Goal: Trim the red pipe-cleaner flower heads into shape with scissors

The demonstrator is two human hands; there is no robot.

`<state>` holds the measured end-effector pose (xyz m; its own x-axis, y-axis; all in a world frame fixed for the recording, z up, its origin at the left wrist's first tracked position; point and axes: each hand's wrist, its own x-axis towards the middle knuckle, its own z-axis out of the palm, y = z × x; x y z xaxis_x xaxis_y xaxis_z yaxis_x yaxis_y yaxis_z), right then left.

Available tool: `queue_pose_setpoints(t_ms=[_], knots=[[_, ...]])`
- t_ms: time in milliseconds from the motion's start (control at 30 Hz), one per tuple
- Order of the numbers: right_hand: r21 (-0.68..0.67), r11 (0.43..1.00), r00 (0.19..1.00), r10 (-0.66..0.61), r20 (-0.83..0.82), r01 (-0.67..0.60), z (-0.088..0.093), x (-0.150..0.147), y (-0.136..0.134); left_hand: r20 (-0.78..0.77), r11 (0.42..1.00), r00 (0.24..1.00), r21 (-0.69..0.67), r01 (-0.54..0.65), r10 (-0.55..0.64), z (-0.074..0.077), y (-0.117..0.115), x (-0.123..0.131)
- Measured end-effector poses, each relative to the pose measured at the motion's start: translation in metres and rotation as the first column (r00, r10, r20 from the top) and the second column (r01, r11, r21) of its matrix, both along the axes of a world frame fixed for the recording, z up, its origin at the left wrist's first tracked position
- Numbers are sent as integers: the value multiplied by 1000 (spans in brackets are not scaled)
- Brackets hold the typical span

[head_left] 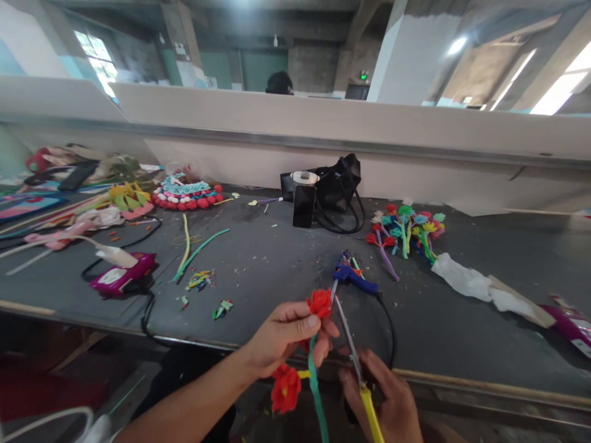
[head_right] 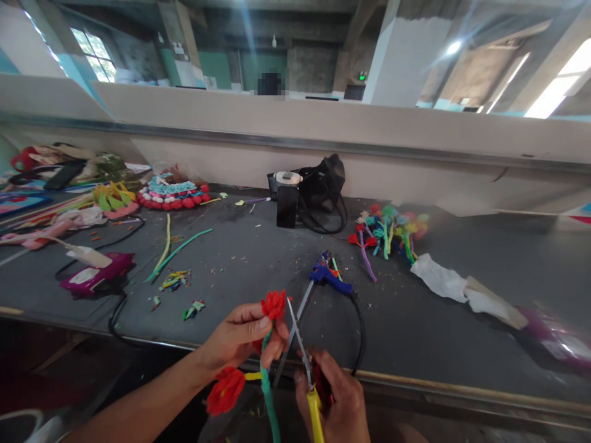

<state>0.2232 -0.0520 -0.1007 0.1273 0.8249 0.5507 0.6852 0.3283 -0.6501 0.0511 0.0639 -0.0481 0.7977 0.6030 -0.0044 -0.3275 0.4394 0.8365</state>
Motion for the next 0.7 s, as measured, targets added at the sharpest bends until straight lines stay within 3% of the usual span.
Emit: queue_pose_setpoints(t_ms=[300, 700], knots=[[22, 999, 993, -49, 109, 47, -11, 3, -4, -34, 999, 999, 29, -13, 14, -1, -1, 1], [28, 997, 990, -79, 113, 76, -5, 0, -3, -33, 998, 999, 63, 10, -8, -4, -2, 1]])
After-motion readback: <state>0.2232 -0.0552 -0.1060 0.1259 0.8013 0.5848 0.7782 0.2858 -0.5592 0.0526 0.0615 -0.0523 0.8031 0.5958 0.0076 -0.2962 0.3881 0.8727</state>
